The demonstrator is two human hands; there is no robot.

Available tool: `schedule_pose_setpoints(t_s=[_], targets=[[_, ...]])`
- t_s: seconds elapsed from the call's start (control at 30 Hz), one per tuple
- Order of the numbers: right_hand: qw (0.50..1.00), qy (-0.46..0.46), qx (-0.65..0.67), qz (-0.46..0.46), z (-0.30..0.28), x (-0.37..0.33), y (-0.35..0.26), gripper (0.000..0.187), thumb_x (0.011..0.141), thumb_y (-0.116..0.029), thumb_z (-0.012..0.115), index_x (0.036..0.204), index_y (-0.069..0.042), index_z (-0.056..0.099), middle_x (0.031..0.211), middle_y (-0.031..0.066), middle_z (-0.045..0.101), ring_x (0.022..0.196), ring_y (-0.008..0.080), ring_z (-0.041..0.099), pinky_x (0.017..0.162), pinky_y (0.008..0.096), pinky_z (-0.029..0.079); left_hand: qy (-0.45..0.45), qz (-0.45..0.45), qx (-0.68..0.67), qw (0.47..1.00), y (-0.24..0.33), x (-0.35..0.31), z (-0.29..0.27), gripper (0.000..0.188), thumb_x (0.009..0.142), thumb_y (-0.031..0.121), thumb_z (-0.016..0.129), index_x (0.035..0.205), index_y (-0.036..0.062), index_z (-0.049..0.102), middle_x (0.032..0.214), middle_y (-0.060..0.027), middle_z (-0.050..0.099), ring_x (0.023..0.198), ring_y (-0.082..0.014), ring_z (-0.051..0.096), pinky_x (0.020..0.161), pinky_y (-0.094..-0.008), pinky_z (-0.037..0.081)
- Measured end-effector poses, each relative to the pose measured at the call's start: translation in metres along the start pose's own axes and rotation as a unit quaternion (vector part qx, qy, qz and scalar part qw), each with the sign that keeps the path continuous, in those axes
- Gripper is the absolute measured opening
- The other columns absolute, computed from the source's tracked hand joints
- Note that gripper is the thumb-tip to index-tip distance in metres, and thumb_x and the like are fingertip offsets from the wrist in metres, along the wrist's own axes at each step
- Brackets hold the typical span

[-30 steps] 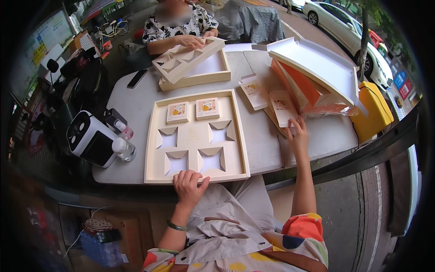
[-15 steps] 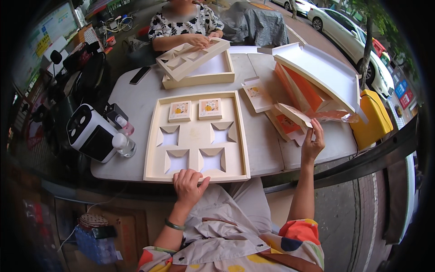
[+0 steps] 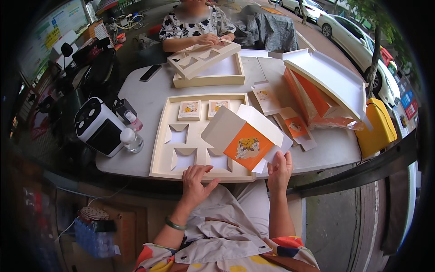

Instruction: The person assembles small decorative boxes by folding flat pieces and placing them into a compartmentalized tray. The person repeats this process for several boxes, arranging them neatly in the tray.

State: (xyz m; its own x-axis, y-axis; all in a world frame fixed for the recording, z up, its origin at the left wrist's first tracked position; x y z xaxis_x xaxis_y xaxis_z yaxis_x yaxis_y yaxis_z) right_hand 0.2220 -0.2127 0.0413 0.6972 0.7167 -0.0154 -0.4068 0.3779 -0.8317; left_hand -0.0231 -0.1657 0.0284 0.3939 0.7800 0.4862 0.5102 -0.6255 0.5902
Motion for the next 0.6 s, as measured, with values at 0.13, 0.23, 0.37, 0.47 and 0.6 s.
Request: schedule_pose_setpoints(t_s=[0.13,0.23,0.37,0.47,0.6], targets=[[0.989,-0.129,-0.046,0.057,0.009,-0.040,0.030,0.016,0.095,-0.017,0.056,0.106,-0.007,0.052,0.082,-0.0007,0.057,0.054,0.0043,0.045,0.040,0.0191,0.034,0.034,-0.158,-0.483,0.861,0.014,-0.002,0.005,0.034,0.095,0.025,0.059,0.118,0.0004,0.056,0.110,-0.0059,0.063,0.104,-0.0153,0.056,0.091,-0.0313,0.044],[0.935,-0.298,-0.169,0.088,0.001,-0.040,0.018,0.036,0.094,-0.023,0.060,0.121,-0.001,0.051,0.092,0.0034,0.061,0.069,0.0075,0.055,0.056,0.0226,0.045,0.068,-0.236,-0.587,0.771,-0.012,0.004,0.007,0.026,0.098,0.015,0.054,0.118,-0.0005,0.056,0.110,-0.0035,0.063,0.101,-0.0083,0.057,0.089,-0.0250,0.046],[0.891,-0.415,-0.130,0.132,-0.004,-0.008,-0.002,0.048,0.093,-0.023,0.062,0.131,0.003,0.047,0.111,0.0078,0.063,0.102,0.0132,0.059,0.085,0.0288,0.048,-0.007,-0.254,-0.612,0.749,-0.021,0.010,-0.009,0.024,0.095,0.010,0.057,0.116,-0.0014,0.059,0.110,-0.0047,0.064,0.096,-0.0083,0.060,0.084,-0.0249,0.049],[0.894,-0.390,-0.186,0.116,0.028,0.001,-0.001,0.037,0.094,-0.025,0.061,0.119,0.002,0.058,0.099,0.0030,0.065,0.089,0.0081,0.058,0.075,0.0236,0.048,-0.050,-0.261,-0.611,0.746,-0.020,0.008,-0.006,0.023,0.094,0.008,0.058,0.115,-0.0022,0.060,0.110,-0.0063,0.065,0.096,-0.0094,0.061,0.085,-0.0248,0.050],[0.892,-0.352,-0.252,0.127,0.043,-0.003,0.024,0.028,0.095,-0.026,0.062,0.102,0.001,0.067,0.084,-0.0018,0.065,0.075,0.0036,0.055,0.066,0.0218,0.047,-0.013,-0.258,-0.612,0.748,-0.014,0.012,-0.003,0.025,0.094,0.010,0.059,0.115,-0.0026,0.060,0.110,-0.0072,0.065,0.096,-0.0106,0.062,0.083,-0.0254,0.051]])
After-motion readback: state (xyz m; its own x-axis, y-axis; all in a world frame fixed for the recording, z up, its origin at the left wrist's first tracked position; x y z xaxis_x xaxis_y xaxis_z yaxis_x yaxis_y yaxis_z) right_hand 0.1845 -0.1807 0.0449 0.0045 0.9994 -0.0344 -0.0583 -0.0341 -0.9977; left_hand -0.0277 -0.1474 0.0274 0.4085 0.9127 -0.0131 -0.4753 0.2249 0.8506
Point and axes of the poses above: each hand's wrist, its own x-axis towards the middle knuckle, its own z-axis out of the palm, y = z × x, the point moved 1 cm from there along x, towards the middle knuckle
